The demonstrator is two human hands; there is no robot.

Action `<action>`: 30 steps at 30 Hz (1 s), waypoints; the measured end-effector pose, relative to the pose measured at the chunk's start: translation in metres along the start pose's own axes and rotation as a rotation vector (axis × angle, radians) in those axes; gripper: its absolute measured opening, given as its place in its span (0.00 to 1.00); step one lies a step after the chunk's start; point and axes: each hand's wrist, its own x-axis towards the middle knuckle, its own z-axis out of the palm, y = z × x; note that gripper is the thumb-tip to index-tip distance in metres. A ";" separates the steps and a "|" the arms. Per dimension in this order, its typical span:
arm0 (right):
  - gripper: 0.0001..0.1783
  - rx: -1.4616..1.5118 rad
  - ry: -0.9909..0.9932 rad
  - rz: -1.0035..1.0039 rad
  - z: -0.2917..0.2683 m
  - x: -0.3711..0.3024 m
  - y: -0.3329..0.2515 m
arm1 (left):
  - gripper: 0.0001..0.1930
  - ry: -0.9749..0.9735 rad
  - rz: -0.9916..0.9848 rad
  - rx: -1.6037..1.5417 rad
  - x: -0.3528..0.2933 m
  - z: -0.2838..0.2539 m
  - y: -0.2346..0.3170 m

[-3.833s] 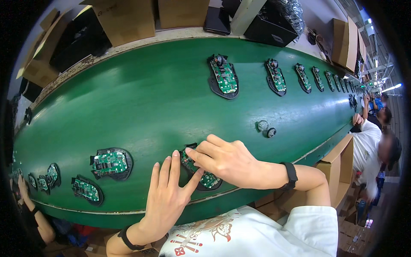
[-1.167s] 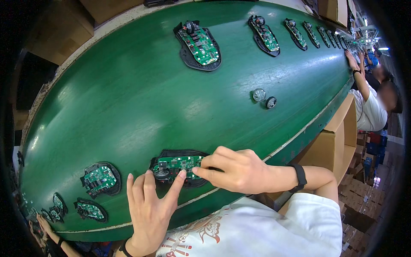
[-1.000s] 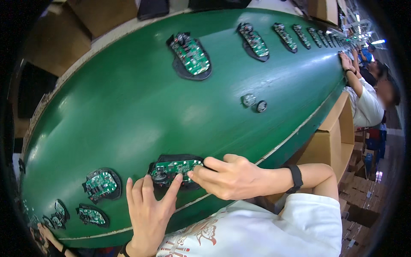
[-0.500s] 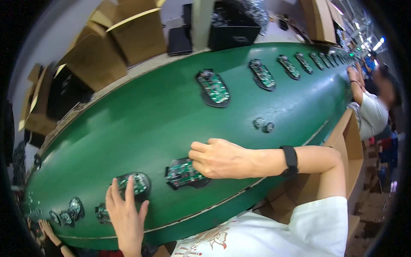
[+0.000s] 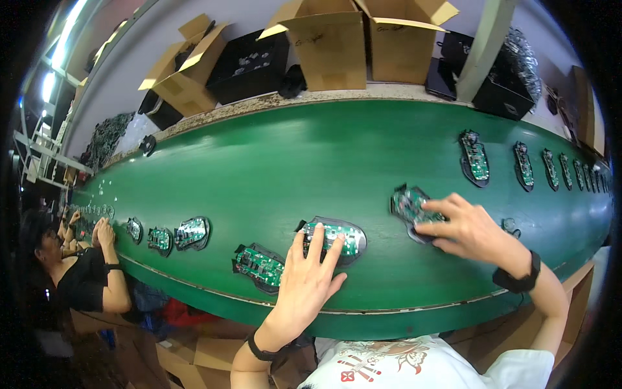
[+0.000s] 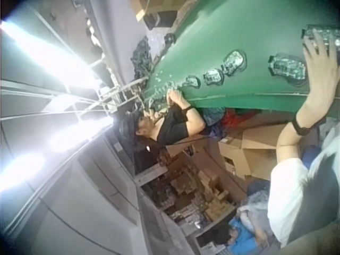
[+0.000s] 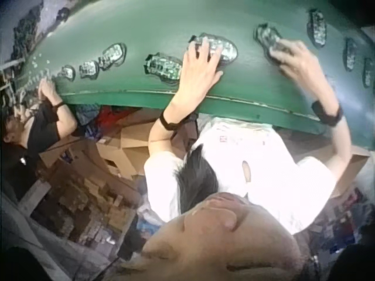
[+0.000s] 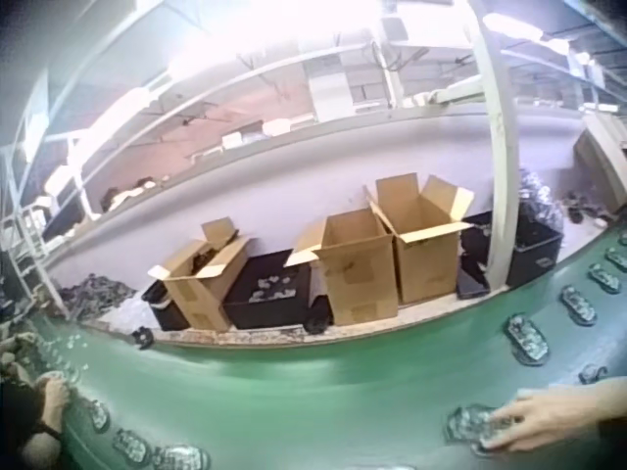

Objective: The person assembles small electronic devices on a green workbench by inserting circular components into circuit boards. They handle the devices one at a time, placing the finished units in a line. Later, the person moves a cardboard box filled with components and adjusts a plastic stool.

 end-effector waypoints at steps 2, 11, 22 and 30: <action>0.29 -0.077 0.108 0.019 0.002 0.016 0.011 | 0.35 0.002 0.102 -0.034 0.002 0.000 0.004; 0.35 -0.114 0.318 0.183 0.012 0.066 0.024 | 0.37 -0.039 0.259 -0.111 0.008 0.001 0.023; 0.40 -0.233 0.257 1.003 0.002 -0.146 0.036 | 0.40 -0.066 0.322 -0.046 0.018 0.009 0.030; 0.25 0.195 0.399 0.812 0.029 -0.135 0.051 | 0.35 -0.090 0.371 -0.101 0.029 0.004 0.027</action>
